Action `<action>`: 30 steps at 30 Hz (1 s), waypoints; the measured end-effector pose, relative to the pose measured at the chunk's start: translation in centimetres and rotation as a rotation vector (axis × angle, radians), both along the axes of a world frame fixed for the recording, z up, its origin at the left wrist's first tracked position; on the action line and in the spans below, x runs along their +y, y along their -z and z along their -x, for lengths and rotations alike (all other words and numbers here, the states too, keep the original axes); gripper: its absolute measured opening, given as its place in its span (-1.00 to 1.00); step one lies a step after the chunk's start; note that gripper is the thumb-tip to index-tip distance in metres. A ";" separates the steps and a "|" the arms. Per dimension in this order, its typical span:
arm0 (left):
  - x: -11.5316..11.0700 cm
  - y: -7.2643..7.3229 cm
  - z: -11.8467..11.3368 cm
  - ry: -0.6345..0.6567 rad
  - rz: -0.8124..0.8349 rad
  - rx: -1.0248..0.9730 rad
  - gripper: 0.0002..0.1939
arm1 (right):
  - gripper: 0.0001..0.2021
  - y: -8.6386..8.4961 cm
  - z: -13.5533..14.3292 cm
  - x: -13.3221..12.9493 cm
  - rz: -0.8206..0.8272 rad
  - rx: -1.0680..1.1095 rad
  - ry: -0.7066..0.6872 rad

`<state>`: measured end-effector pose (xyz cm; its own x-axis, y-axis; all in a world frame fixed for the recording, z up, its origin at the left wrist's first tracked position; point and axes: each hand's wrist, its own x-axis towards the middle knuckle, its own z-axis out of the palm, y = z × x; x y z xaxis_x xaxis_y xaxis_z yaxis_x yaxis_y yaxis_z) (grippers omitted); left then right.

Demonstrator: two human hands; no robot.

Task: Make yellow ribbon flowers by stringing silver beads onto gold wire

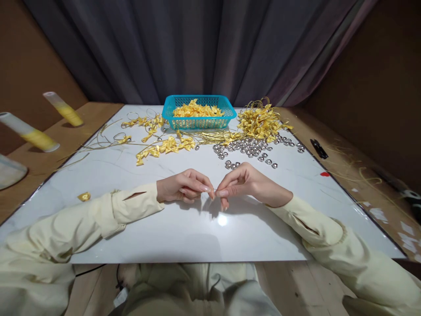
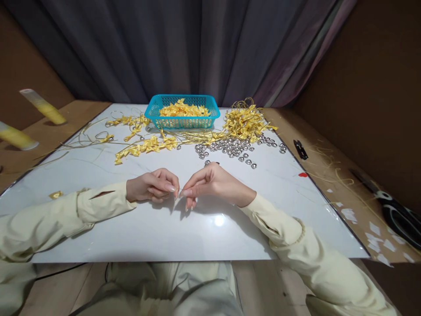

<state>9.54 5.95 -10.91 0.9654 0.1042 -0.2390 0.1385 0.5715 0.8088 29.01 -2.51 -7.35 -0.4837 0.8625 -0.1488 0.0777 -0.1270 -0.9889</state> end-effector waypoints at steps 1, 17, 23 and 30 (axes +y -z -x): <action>0.0 0.0 0.0 0.000 0.000 0.002 -0.88 | -0.83 0.0 0.0 0.0 0.002 0.000 0.000; -0.1 -0.1 -0.1 -0.013 -0.011 0.021 -0.88 | -0.82 0.0 0.0 0.0 -0.002 -0.003 -0.011; -0.1 -0.1 -0.1 0.002 -0.009 0.015 -0.87 | -0.82 0.0 0.0 0.0 0.009 0.010 -0.020; -0.1 -0.2 -0.2 -0.002 -0.017 0.027 -0.87 | -0.80 0.1 0.0 0.0 0.017 0.010 -0.022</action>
<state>9.71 5.84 -10.67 0.9584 0.1104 -0.2634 0.1595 0.5580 0.8144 29.05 -2.53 -7.41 -0.5038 0.8492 -0.1584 0.0704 -0.1423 -0.9873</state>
